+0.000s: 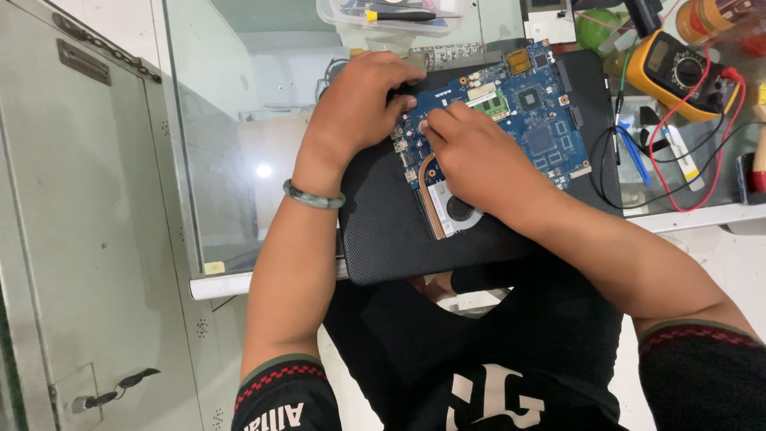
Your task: Testing electronic components with a multimeter and securing parts with a screwdriver on a laptop motherboard.
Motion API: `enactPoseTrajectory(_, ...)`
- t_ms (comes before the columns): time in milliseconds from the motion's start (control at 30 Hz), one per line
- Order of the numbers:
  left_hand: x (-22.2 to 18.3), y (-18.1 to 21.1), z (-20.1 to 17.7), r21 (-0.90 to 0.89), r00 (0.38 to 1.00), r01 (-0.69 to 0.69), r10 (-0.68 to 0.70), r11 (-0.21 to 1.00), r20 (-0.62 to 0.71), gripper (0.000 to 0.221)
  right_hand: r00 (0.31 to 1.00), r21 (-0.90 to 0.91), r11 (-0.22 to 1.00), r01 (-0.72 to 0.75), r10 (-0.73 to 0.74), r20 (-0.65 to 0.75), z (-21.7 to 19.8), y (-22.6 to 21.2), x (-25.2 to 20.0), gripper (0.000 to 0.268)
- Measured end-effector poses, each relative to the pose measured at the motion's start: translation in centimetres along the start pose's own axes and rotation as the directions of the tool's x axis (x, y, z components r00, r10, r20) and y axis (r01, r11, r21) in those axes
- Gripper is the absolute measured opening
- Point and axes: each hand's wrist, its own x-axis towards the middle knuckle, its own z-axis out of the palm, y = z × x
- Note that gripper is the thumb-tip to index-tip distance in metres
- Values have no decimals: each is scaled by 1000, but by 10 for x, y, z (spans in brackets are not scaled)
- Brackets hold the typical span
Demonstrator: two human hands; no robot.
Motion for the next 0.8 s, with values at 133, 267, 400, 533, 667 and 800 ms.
enactPoseTrajectory(133,2,-1,1,13,1000,3,-3,1000,6,27,992,96,995,-2,14,-128,4,-1,-2,40)
enactPoseTrajectory(267,0,-1,2,0,1000,-23,23,1000,-3,25,979,387,922,-20,98,-182,-18,21,-18,51)
enactPoseTrajectory(400,0,8,-4,25,998,-55,55,998,6,25,875,472,877,-87,294,-385,-53,21,-44,30)
enactPoseTrajectory(533,-1,19,-5,72,997,-17,12,997,75,32,829,426,876,-227,403,-387,-48,23,-96,25)
enactPoseTrajectory(667,0,21,-4,63,993,-26,19,998,117,38,739,437,830,-348,529,-417,-42,2,-136,23)
enactPoseTrajectory(800,0,23,1,53,992,52,-58,997,113,43,770,268,919,-289,389,-505,-25,-12,-153,15)
